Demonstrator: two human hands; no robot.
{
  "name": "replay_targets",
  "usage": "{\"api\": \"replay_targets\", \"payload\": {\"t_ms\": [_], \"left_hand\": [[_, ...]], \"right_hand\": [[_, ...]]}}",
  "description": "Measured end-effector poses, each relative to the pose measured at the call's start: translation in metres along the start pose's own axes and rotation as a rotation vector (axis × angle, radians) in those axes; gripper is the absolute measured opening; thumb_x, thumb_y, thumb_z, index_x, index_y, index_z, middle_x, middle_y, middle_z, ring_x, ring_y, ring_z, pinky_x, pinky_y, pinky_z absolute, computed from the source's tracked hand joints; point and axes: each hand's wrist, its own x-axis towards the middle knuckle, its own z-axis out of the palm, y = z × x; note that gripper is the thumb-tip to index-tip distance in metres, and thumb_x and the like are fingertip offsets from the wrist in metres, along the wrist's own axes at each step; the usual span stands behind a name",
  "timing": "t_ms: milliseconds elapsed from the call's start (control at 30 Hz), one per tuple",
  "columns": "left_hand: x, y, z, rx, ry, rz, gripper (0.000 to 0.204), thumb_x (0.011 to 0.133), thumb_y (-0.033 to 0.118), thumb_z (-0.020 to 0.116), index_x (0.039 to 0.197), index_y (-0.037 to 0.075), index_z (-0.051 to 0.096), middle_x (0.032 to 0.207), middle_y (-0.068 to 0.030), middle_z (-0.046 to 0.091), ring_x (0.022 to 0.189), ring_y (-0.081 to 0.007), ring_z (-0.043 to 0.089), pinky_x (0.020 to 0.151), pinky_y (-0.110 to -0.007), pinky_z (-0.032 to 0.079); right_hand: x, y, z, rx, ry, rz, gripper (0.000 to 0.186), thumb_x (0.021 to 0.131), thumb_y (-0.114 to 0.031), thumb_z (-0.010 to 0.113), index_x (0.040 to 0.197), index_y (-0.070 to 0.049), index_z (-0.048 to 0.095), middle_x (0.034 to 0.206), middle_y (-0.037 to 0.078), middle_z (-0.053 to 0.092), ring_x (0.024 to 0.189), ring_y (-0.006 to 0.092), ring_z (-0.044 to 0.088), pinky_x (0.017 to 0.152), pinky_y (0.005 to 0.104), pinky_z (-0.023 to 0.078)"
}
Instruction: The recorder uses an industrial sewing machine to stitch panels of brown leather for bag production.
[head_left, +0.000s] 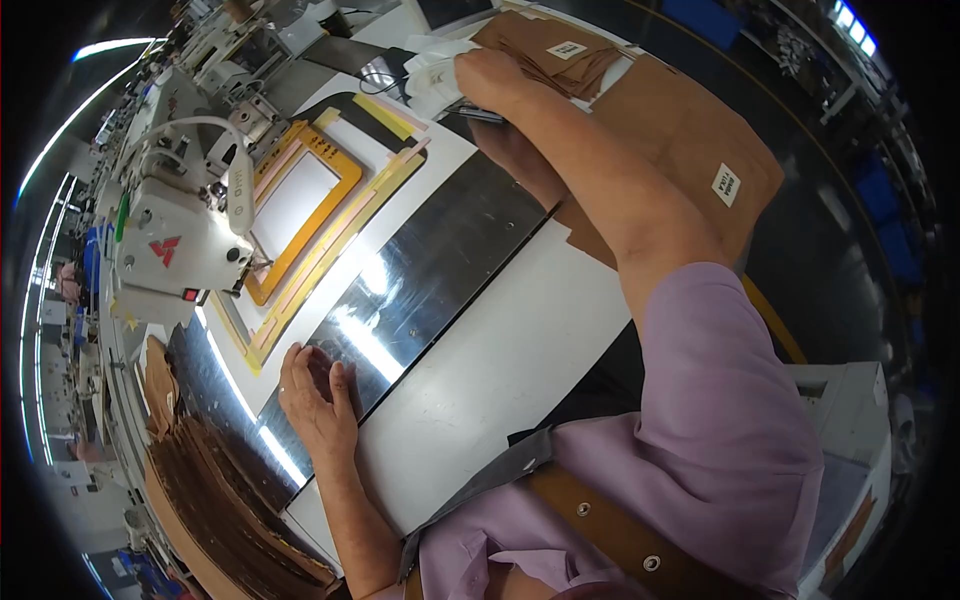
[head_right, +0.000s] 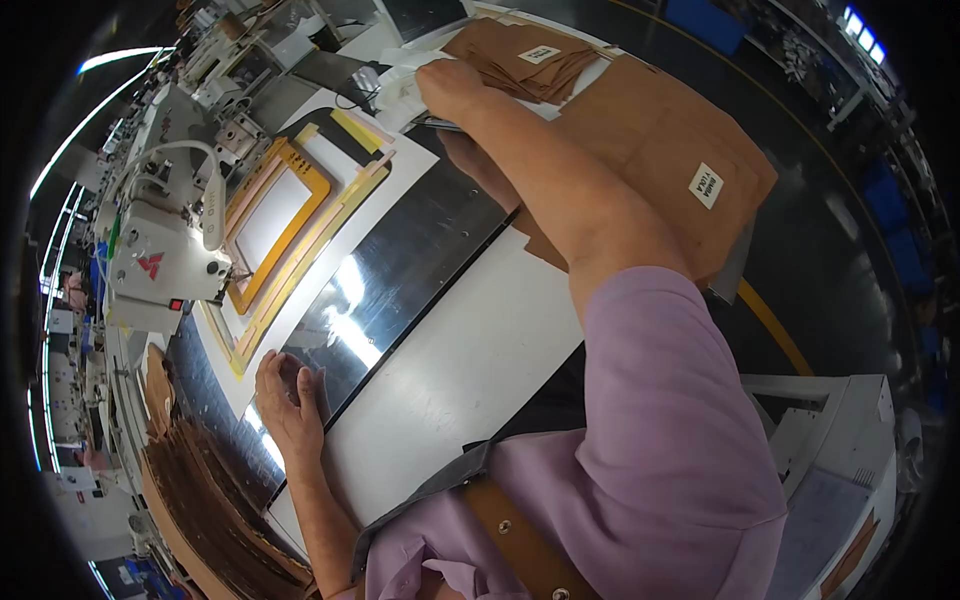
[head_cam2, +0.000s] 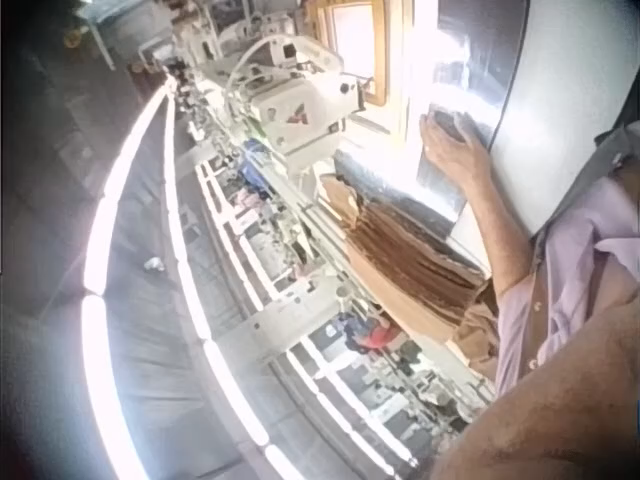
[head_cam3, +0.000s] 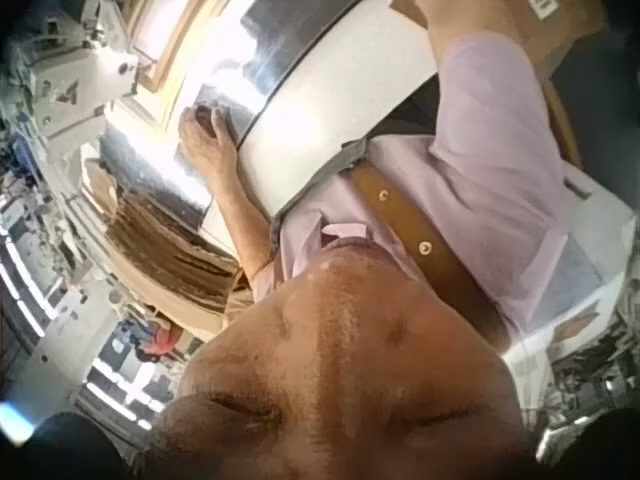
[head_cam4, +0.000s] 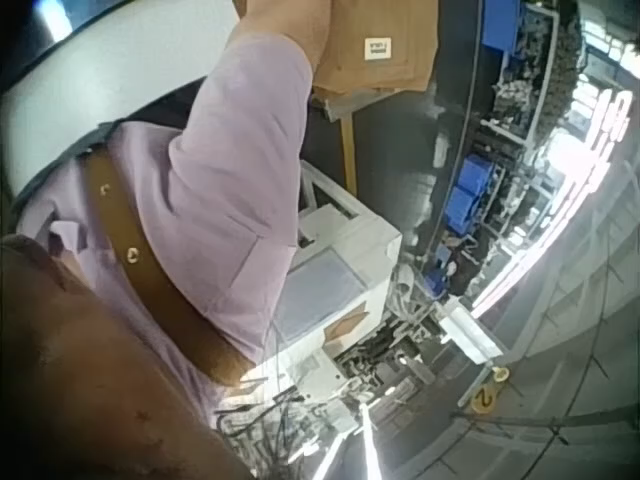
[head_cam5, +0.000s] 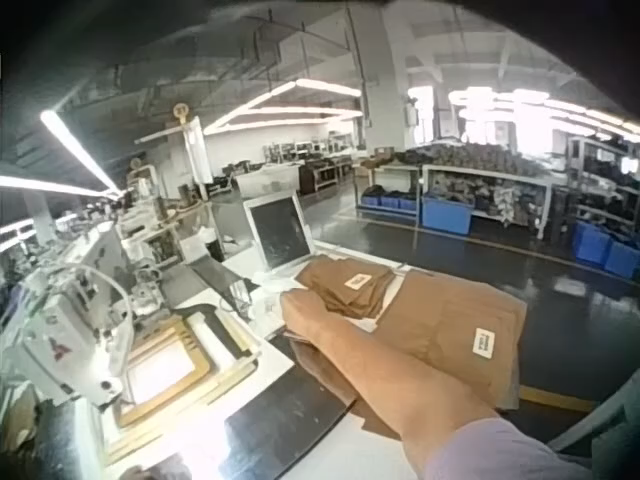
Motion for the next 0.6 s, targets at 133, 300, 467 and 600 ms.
{"api": "replay_targets", "payload": {"t_ms": [133,300,467,600], "left_hand": [[0.007,0.0,0.003,0.024,0.031,0.078,0.042,0.099,0.033,0.062,0.126,0.001,0.059,0.137,-0.0213,0.058,0.124,-0.0401,0.057,0.106,-0.047,0.042],[0.027,0.017,0.013,-0.197,0.034,0.045,0.037,0.094,0.031,0.067,0.118,0.002,0.064,0.137,-0.0191,0.058,0.128,-0.0352,0.054,0.107,-0.049,0.035],[0.036,0.027,0.024,-0.097,0.046,0.14,0.039,0.094,0.031,0.068,0.118,0.0,0.064,0.134,-0.0197,0.059,0.124,-0.0359,0.056,0.105,-0.047,0.037],[0.035,0.032,0.022,-0.06,0.02,0.151,0.04,0.093,0.029,0.069,0.12,0.001,0.062,0.134,-0.0207,0.059,0.123,-0.0372,0.055,0.104,-0.046,0.039]], "right_hand": [[-0.035,-0.025,-0.028,0.41,0.049,-0.116,0.016,0.085,-0.013,0.061,0.091,-0.005,0.074,0.091,0.018,0.073,0.088,0.0355,0.071,0.078,0.0459,0.056],[-0.037,-0.062,-0.022,0.45,0.127,-0.219,0.012,0.087,-0.015,0.062,0.086,-0.007,0.072,0.089,0.015,0.073,0.088,0.0356,0.069,0.079,0.0457,0.054],[-0.013,0.014,-0.001,0.078,0.103,-0.07,0.018,0.09,-0.023,0.068,0.091,-0.006,0.075,0.092,0.016,0.074,0.094,0.0361,0.071,0.081,0.0469,0.056],[-0.002,0.023,0.001,-0.049,-0.066,-0.04,0.025,0.088,-0.029,0.072,0.093,-0.005,0.078,0.095,0.019,0.075,0.096,0.0352,0.072,0.084,0.0459,0.057]]}}
